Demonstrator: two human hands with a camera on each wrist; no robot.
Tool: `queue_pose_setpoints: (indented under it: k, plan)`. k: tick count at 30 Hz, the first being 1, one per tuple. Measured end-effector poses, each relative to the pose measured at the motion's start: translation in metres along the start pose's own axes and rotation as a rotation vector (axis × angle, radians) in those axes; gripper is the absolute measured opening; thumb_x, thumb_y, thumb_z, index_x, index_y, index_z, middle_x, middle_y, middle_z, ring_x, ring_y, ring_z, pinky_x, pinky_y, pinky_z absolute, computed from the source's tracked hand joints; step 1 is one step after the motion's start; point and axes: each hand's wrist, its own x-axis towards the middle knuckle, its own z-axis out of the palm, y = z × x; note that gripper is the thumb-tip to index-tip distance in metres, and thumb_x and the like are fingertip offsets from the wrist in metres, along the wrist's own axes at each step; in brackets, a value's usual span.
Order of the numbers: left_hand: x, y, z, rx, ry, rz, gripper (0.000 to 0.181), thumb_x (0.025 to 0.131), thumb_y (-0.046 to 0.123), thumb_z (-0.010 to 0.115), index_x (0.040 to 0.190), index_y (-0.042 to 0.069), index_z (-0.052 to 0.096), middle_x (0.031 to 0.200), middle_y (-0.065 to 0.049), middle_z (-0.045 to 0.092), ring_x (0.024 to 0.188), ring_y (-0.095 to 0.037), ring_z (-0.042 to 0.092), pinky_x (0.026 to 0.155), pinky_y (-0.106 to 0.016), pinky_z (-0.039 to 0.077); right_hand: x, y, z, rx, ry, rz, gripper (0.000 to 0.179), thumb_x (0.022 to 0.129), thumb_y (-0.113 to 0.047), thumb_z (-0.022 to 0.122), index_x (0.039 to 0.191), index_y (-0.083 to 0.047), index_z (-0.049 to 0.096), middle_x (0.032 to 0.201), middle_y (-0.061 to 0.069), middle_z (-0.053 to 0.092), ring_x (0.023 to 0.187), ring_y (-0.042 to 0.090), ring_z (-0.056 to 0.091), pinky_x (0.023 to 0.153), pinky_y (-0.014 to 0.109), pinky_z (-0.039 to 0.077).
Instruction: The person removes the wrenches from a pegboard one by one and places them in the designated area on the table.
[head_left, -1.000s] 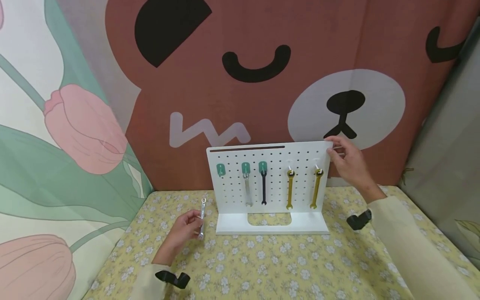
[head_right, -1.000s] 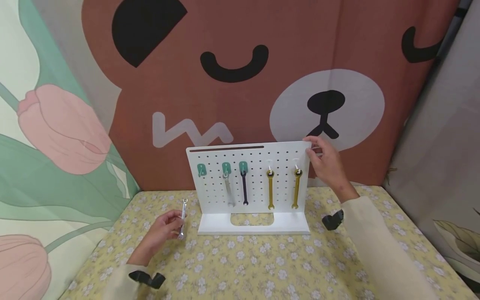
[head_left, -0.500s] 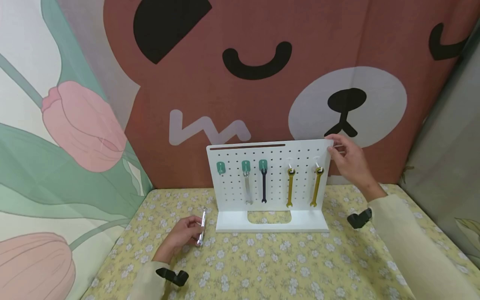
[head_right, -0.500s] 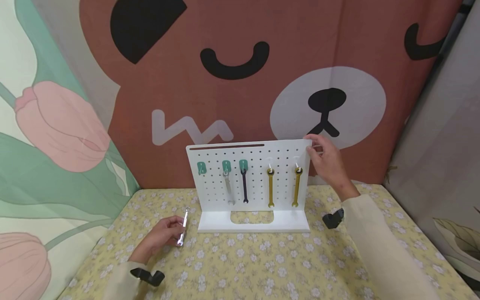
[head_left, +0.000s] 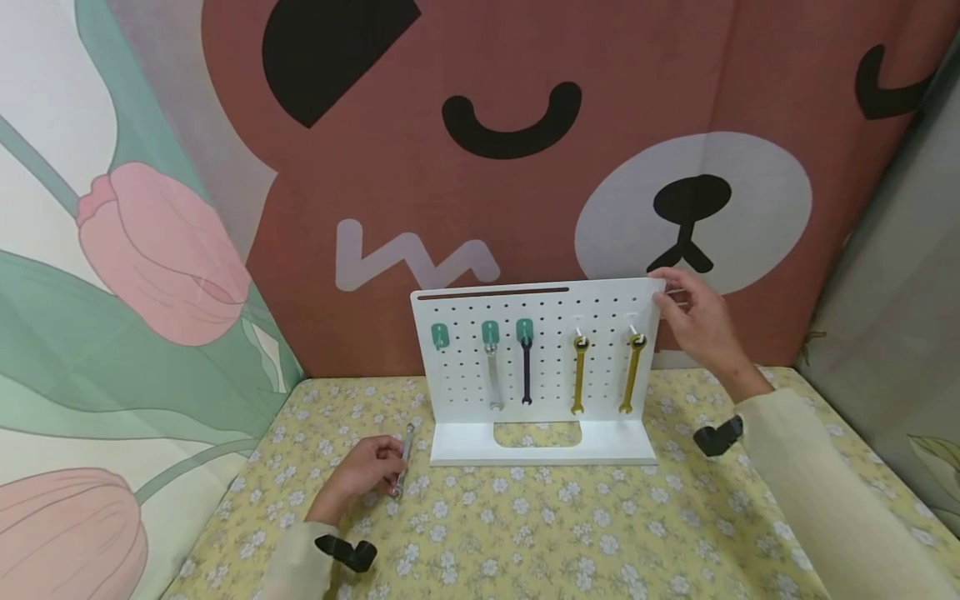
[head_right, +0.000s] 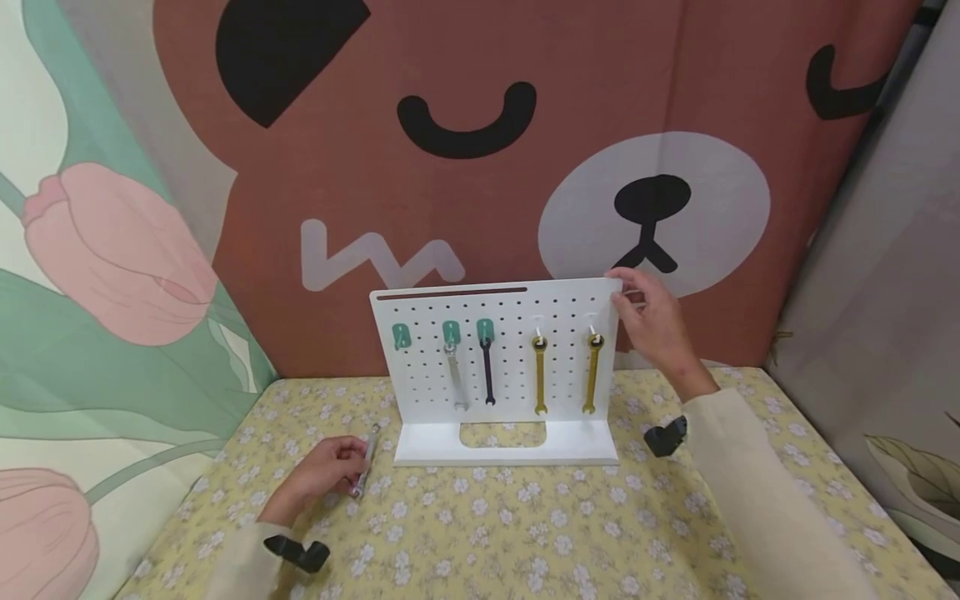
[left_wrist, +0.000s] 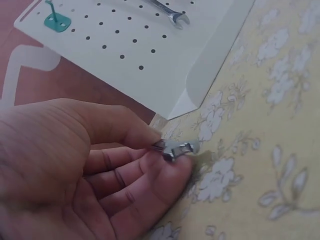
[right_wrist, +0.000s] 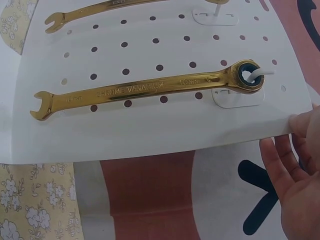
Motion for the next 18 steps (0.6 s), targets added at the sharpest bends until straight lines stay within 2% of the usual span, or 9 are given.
queue_pose_setpoints:
  k: [4,11,18]
  plan:
    - [0.0011,0.0021,0.0006,0.061,-0.001,-0.003,0.02,0.096,0.001,0.066,0.113,-0.009,0.062,0.079,-0.012,0.06,0.064,-0.024,0.061,0.056,-0.04,0.058,0.0,-0.0003,-0.0013,0.003,-0.006,-0.001,0.035,0.108,-0.015,0.056,0.142,-0.007,0.058,0.12,0.021,0.061,0.109,0.039,0.061,0.077,0.008,0.043]
    - [0.0029,0.0057,0.0045,0.127,-0.043,0.035,0.012,0.097,0.001,0.062,0.107,-0.006,0.061,0.075,-0.01,0.056,0.06,-0.022,0.057,0.054,-0.039,0.057,-0.0007,-0.0005,-0.0036,-0.003,-0.003,0.015,0.036,0.108,-0.017,0.056,0.143,-0.009,0.057,0.121,0.02,0.06,0.111,0.039,0.061,0.078,0.008,0.042]
    - [0.0006,0.0104,0.0086,0.241,-0.007,0.035,0.011,0.096,-0.002,0.063,0.106,-0.003,0.061,0.071,-0.009,0.054,0.056,-0.021,0.057,0.052,-0.037,0.056,-0.0002,0.0016,-0.0005,0.006,0.004,0.013,0.036,0.108,-0.017,0.056,0.143,-0.009,0.057,0.122,0.021,0.06,0.112,0.039,0.06,0.079,0.011,0.043]
